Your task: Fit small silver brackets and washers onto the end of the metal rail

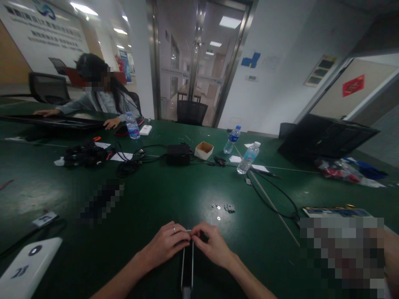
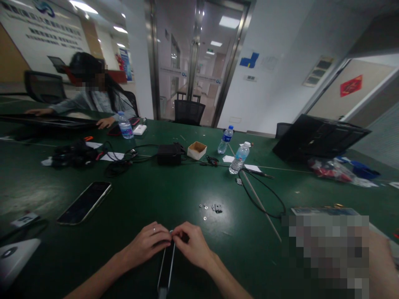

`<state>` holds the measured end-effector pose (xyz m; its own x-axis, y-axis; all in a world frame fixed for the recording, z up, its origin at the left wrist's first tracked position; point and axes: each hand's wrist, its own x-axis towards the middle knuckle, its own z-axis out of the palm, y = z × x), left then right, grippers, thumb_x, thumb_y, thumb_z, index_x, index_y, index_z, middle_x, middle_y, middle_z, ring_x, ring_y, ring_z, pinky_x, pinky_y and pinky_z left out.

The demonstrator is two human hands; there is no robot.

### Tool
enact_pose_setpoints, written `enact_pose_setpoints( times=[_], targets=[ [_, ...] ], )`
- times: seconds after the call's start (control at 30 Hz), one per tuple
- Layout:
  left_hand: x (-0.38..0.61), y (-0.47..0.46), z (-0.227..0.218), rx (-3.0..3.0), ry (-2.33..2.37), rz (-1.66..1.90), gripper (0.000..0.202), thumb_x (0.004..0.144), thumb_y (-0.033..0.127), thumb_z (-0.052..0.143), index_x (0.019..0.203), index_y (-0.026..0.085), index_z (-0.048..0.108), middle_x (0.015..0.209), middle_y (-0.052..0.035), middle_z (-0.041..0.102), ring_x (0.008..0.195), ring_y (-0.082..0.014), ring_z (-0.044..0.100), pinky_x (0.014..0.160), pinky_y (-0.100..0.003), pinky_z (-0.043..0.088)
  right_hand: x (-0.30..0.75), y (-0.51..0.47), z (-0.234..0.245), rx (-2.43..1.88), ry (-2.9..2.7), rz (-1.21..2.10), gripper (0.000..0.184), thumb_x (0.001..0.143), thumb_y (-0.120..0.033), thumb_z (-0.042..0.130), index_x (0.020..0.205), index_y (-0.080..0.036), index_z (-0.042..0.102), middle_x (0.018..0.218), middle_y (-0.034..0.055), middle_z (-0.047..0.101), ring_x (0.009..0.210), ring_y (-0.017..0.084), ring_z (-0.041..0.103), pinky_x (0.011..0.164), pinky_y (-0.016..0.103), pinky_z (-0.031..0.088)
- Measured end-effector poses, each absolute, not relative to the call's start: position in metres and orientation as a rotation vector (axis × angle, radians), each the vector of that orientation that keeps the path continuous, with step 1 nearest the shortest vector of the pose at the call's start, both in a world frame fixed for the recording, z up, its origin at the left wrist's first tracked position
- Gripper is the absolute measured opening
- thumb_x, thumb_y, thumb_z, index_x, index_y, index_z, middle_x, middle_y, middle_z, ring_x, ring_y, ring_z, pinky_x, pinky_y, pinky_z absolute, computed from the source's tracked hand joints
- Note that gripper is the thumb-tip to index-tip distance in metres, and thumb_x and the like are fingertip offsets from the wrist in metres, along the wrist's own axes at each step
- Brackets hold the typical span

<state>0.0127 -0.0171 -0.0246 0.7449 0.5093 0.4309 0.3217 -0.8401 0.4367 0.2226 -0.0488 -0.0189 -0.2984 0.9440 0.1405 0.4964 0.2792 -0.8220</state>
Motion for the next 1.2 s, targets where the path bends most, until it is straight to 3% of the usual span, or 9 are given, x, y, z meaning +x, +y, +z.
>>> enact_pose_setpoints(
  times=[0.3, 0.53, 0.97, 1.2],
  targets=[
    [0.011, -0.013, -0.024, 2.587, 0.686, 0.737, 0.017, 0.099, 0.023, 0.048, 0.098, 0.018, 0.064, 0.093, -0.0047, 0.069, 0.085, -0.0172, 0.063, 0.077, -0.030, 0.045, 0.223, -0.048, -0.018, -1.282, -1.947, 0.838, 0.010, 0.084, -0.018, 0.058, 0.089, -0.020, 0.067, 0.079, 0.0009, 0.063, 0.073, 0.013, 0.058, 0.067, 0.025, 0.046],
    [0.009, -0.013, -0.019, 2.562, 0.734, 0.699, 0.016, 0.098, 0.027, 0.051, 0.100, 0.019, 0.065, 0.096, -0.0044, 0.069, 0.088, -0.0180, 0.063, 0.080, -0.031, 0.045, 0.231, -0.046, -0.009, -1.235, -2.134, 0.787, 0.016, 0.082, -0.013, 0.061, 0.095, -0.021, 0.064, 0.096, 0.0035, 0.062, 0.095, 0.017, 0.056, 0.084, 0.030, 0.047],
    [0.009, -0.013, -0.021, 2.577, 0.675, 0.679, 0.016, 0.096, 0.022, 0.053, 0.102, 0.021, 0.068, 0.099, -0.0048, 0.066, 0.087, -0.0178, 0.061, 0.077, -0.030, 0.045, 0.230, -0.047, -0.009, -1.230, -2.135, 0.801, 0.014, 0.083, -0.016, 0.062, 0.095, -0.020, 0.066, 0.098, 0.0041, 0.059, 0.095, 0.017, 0.056, 0.085, 0.030, 0.047],
    [0.006, -0.016, -0.013, 2.652, 0.618, 0.661, 0.015, 0.088, 0.019, 0.057, 0.098, 0.023, 0.069, 0.101, -0.0043, 0.065, 0.091, -0.0189, 0.061, 0.087, -0.034, 0.044, 0.229, -0.048, -0.015, -1.204, -2.095, 0.827, 0.019, 0.080, -0.013, 0.063, 0.097, -0.020, 0.065, 0.101, 0.0046, 0.058, 0.098, 0.017, 0.056, 0.088, 0.031, 0.047]
  ],
)
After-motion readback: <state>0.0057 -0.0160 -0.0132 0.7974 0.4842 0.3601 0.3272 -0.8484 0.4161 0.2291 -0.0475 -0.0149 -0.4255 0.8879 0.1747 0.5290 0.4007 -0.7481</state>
